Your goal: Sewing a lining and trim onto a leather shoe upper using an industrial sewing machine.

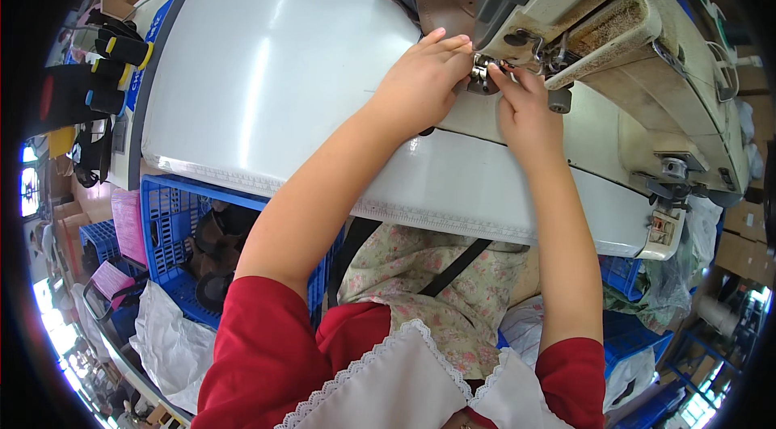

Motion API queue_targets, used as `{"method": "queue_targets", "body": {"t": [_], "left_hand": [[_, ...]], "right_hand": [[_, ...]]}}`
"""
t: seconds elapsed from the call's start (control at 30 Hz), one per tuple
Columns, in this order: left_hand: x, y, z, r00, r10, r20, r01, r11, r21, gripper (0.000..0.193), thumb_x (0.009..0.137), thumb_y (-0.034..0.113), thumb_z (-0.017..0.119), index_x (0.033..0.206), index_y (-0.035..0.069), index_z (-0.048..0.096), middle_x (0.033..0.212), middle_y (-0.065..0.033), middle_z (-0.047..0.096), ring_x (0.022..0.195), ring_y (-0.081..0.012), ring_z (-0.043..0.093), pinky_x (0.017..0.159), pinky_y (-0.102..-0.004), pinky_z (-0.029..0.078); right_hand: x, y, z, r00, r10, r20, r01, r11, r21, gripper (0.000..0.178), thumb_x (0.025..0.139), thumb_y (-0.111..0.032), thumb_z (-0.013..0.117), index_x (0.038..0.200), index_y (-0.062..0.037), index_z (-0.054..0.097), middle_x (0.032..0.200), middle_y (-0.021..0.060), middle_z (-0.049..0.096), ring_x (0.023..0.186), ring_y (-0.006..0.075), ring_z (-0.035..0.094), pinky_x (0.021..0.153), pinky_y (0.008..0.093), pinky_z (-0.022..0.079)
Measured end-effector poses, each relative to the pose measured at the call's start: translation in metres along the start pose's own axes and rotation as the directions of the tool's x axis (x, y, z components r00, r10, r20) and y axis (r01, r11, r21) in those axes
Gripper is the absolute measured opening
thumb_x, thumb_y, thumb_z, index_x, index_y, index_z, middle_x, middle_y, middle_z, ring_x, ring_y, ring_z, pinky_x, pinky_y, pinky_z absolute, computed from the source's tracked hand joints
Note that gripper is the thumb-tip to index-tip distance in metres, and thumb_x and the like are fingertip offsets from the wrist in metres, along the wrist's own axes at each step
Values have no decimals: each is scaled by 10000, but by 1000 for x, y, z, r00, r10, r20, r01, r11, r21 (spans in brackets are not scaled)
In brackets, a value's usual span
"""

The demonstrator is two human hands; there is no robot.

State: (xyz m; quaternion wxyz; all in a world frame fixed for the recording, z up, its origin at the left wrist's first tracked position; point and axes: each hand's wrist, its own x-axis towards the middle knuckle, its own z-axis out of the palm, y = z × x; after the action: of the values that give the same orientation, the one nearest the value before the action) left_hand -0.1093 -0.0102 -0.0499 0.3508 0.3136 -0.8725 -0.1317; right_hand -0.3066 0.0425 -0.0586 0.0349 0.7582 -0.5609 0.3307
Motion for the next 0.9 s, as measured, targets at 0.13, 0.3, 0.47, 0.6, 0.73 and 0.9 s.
{"method": "queue_targets", "body": {"t": [0.13, 0.3, 0.47, 0.6, 0.73, 0.9], "left_hand": [[1, 0, -1, 1000, 1, -24, -1, 1000, -4, 75, 837, 28, 622, 911, 35, 611, 978, -97, 643, 1020, -303, 608, 1128, -487, 345], [1, 1, -6, 998, -25, 66, 22, 999, 40, 222, 764, -25, 598, 982, 11, 622, 1091, -119, 637, 1136, -288, 569, 1143, -464, 340], [2, 2, -7, 999, -3, 36, 3, 1000, 12, 137, 773, -7, 630, 902, 37, 617, 914, -89, 644, 985, -294, 611, 1136, -488, 344], [1, 2, -5, 1000, 20, 8, -20, 1000, 6, 157, 764, -17, 623, 913, 32, 623, 933, -93, 651, 998, -291, 610, 1139, -489, 340], [0, 1, -3, 999, 32, 20, -33, 999, 34, 215, 717, -42, 592, 918, 26, 624, 961, -96, 652, 1030, -292, 603, 1134, -492, 343], [1, 0, -3, 998, 55, 32, -56, 998, 33, 248, 689, -37, 580, 927, 22, 619, 976, -98, 650, 1070, -292, 589, 1114, -502, 356]], "right_hand": [[1, -2, 0, 1000, 17, -15, -17, 1000, 2, 361, 765, -26, 669, 1088, -162, 754, 876, 114, 612, 841, 326, 572, 758, 445, 475], [4, -3, -2, 1000, -8, -19, 9, 998, 60, 367, 757, -11, 661, 1084, -157, 740, 961, 106, 668, 904, 330, 598, 791, 449, 485], [3, -5, -3, 1000, 7, -11, -7, 1000, 29, 384, 749, 8, 647, 1090, -148, 729, 991, 103, 681, 926, 331, 610, 806, 447, 484], [3, -4, -2, 1000, 21, -9, -21, 999, 46, 395, 740, 4, 649, 1093, -154, 730, 981, 103, 679, 916, 327, 609, 813, 445, 481], [3, -3, -2, 1000, 11, -19, -10, 999, 36, 396, 736, -1, 653, 1090, -159, 733, 982, 104, 674, 914, 324, 608, 805, 444, 482], [1, -1, -5, 985, 96, 141, -88, 994, -62, 385, 831, -45, 573, 1175, -149, 712, 1210, 156, 644, 1105, 329, 623, 907, 399, 507]]}}
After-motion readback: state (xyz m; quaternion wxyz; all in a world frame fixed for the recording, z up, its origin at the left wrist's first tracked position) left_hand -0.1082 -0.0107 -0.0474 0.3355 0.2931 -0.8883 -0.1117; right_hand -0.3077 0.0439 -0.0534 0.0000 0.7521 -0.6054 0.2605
